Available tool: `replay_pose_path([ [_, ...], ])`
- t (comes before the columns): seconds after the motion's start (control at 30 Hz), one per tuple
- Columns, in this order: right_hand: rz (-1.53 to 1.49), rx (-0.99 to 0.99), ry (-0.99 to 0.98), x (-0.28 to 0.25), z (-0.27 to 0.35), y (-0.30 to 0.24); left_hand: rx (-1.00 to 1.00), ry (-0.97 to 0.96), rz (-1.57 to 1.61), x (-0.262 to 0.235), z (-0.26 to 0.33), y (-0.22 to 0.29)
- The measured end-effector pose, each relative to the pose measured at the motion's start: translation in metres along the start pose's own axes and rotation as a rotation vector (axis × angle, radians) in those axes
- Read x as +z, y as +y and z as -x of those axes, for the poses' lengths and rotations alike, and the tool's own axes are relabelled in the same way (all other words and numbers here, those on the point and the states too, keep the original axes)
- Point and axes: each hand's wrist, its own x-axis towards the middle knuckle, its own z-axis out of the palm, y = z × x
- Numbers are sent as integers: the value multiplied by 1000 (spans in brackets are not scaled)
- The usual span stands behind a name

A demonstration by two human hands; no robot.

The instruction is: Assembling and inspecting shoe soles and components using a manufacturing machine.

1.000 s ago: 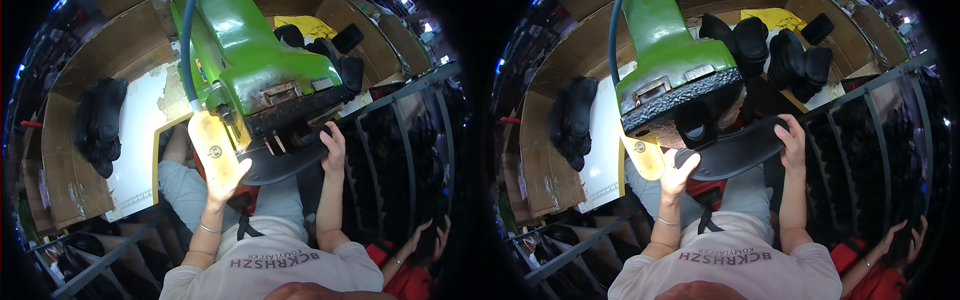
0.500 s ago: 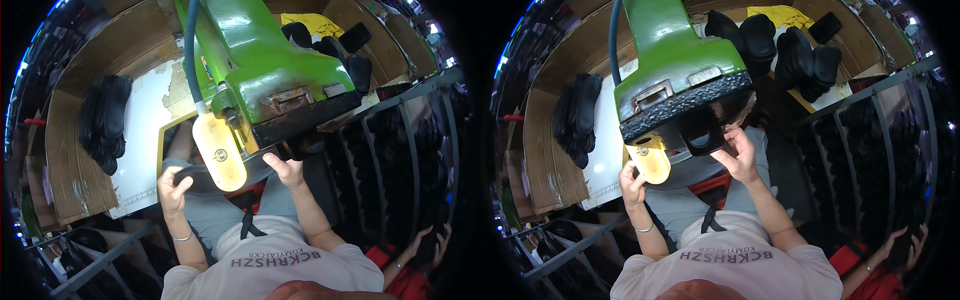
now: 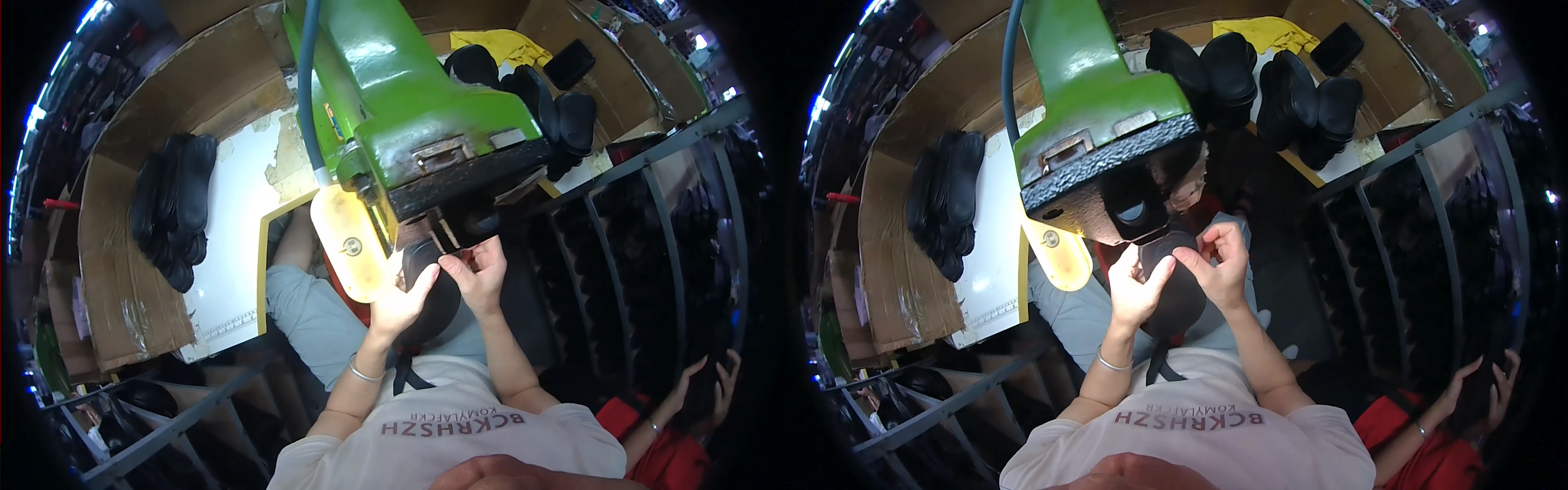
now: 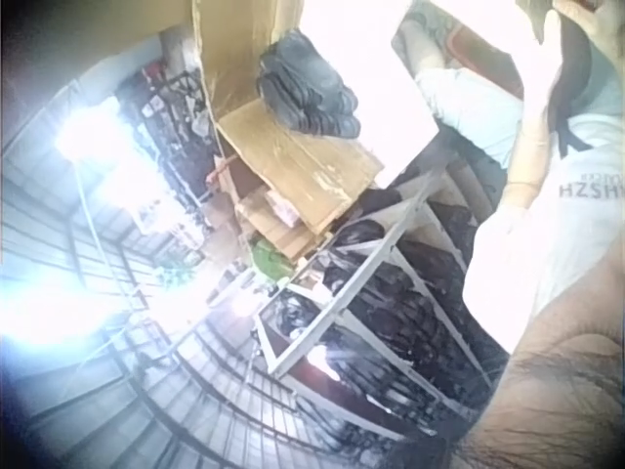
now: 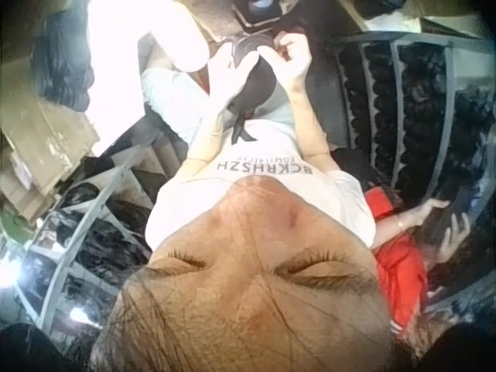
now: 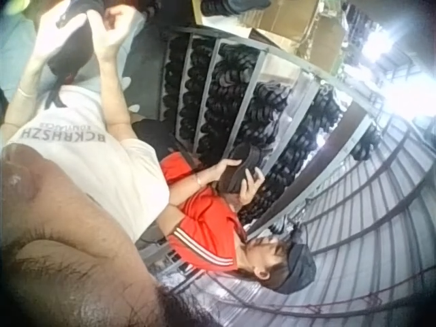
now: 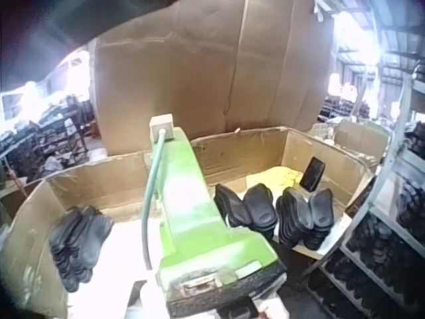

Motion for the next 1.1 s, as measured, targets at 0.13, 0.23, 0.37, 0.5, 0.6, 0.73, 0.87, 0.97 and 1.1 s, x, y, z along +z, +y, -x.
replay_pose_path([
  [0.13, 131, 67, -109, 1, 5, -5, 64, 235, 228, 10, 13, -22],
  [0.23, 278, -32, -327, 4, -3, -31, 106, 511, 570, 0, 22, -33],
  [0.37, 181, 9, -164, -25, -9, -32, 5, 297, 978, -30, 24, -33],
  [0.5, 116, 50, -162, -47, -6, -37, 21, 116, 639, -25, 17, -40],
  [0.6, 296, 246, -463, -42, -6, -54, 4, -144, 50, -13, 11, -41],
  [0.73, 372, 110, -554, -70, -7, -64, -99, -248, 196, 11, 10, -38],
  [0.87, 615, 113, -634, -78, -12, -98, 72, -398, -98, 23, -2, -34],
  [0.97, 687, -114, -582, -86, -8, -86, 105, -388, -53, 35, -8, -31],
  [1.1, 690, -98, -80, -122, -26, -131, 193, -95, -23, 34, -20, -30],
])
